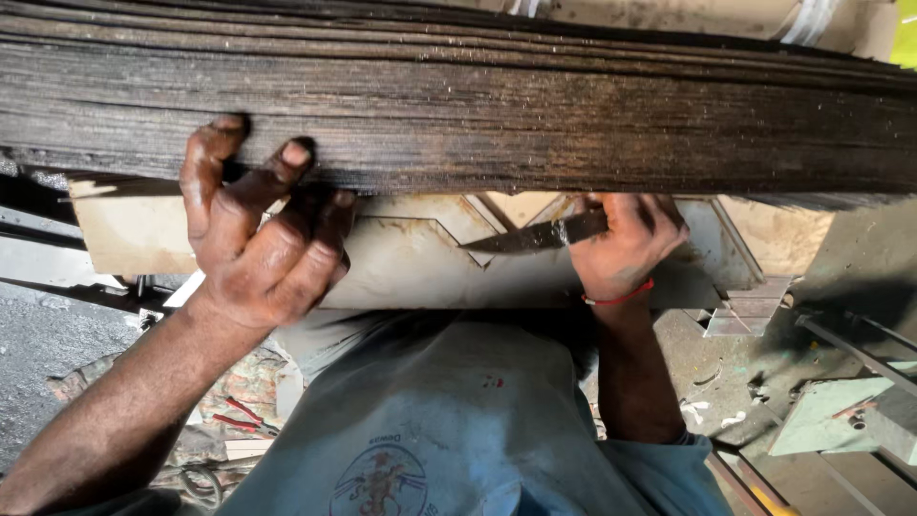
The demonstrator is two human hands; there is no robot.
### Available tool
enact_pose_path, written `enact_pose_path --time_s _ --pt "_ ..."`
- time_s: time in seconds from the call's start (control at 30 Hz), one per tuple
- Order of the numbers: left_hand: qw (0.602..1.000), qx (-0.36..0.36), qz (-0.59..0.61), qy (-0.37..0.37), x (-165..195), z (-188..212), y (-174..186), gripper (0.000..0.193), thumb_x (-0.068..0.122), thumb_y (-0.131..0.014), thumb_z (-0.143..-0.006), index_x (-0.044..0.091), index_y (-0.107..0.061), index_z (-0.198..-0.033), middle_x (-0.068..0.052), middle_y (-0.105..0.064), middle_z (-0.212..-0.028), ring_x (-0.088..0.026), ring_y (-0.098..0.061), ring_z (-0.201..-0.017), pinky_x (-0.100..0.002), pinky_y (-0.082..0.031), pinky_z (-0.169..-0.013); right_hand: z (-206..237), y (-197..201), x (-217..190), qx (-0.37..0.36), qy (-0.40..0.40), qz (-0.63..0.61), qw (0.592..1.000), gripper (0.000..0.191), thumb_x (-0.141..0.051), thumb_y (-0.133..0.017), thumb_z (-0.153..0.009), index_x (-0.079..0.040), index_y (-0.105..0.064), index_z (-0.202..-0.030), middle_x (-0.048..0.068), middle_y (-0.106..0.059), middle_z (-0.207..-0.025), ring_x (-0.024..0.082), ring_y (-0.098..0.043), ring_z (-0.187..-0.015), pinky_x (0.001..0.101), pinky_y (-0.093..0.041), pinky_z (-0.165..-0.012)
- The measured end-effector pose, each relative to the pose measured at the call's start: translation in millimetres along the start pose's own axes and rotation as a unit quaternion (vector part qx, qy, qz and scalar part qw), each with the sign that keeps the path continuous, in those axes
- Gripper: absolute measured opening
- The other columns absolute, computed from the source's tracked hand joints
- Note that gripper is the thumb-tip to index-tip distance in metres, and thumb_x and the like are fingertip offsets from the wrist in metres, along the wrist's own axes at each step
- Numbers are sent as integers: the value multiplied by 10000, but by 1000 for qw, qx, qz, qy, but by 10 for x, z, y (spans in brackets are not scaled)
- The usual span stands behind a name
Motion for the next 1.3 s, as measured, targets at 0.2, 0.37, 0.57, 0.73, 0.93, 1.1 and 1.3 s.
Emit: enact_pose_path --time_s 0.2,0.37,0.57,0.73,0.93,1.1,1.3 --pt "999 -35 -11 16 56 -48 40 134 13 -770 -830 -12 -706 -944 -123 -625 -977 -318 -597 -1092 -656 -504 -994 -52 4 40 -72 19 -34 997 201 -125 -859 -820 -89 -731 -972 90 -670 -900 325 -639 -895 470 -504 -857" --pt "999 -12 36 29 36 99 23 281 64 -766 -831 9 -715 -1101 -138 -598 -1050 -349 -602 -1223 -666 -464 -1103 -271 325 -46 -123 17 -159 979 291 -14 -810 -881 -37 -727 -1159 114 -725 -1068 309 -705 -996 424 -586 -907" --pt "998 50 33 12 -45 365 -157 243 67 -810 -938 35 -736 -1167 -126 -596 -1049 -341 -612 -1266 -689 -427 -1161 -41 1194 273 -301 -90 -155 937 617 -6 -753 -758 -10 -637 -1363 140 -740 -1175 222 -744 -805 322 -593 -748" --pt "997 70 12 -23 -82 433 -210 236 39 -805 -991 116 -730 -1201 -88 -572 -1019 -319 -613 -1280 -658 -420 -1184 76 1128 598 -341 -44 -233 910 435 -91 -837 -857 -26 -647 -1243 135 -757 -1072 231 -770 -897 327 -608 -771" --pt "999 35 -3 -16 -109 470 -205 315 90 -827 -983 166 -683 -1252 -56 -555 -1006 -320 -596 -1279 -643 -391 -1175 -139 887 560 -259 93 -265 924 357 14 -748 -966 -23 -659 -1310 173 -738 -1208 283 -762 -1081 347 -624 -925" --pt "1000 17 -12 8 -79 488 -207 338 168 -834 -946 178 -648 -1228 -68 -600 -1091 -333 -539 -1279 -638 -394 -1130 -259 707 610 -213 133 -266 931 304 54 -769 -963 -41 -707 -1245 170 -745 -1189 280 -763 -1072 334 -635 -897" --pt "997 14 20 66 -50 532 -178 509 238 -870 -991 271 -537 -1374 -163 -529 -1370 -356 -403 -1409 -616 -379 -1161 -230 600 707 -231 102 -313 916 291 64 -746 -992 -96 -715 -1233 133 -752 -1202 222 -763 -1069 298 -630 -912"
Point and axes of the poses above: each hand's wrist, its own z-axis away from the middle knuckle, its own y-axis out of the back of the hand, x = y × z, the point moved 3 cm from there along -z, towards the middle knuckle
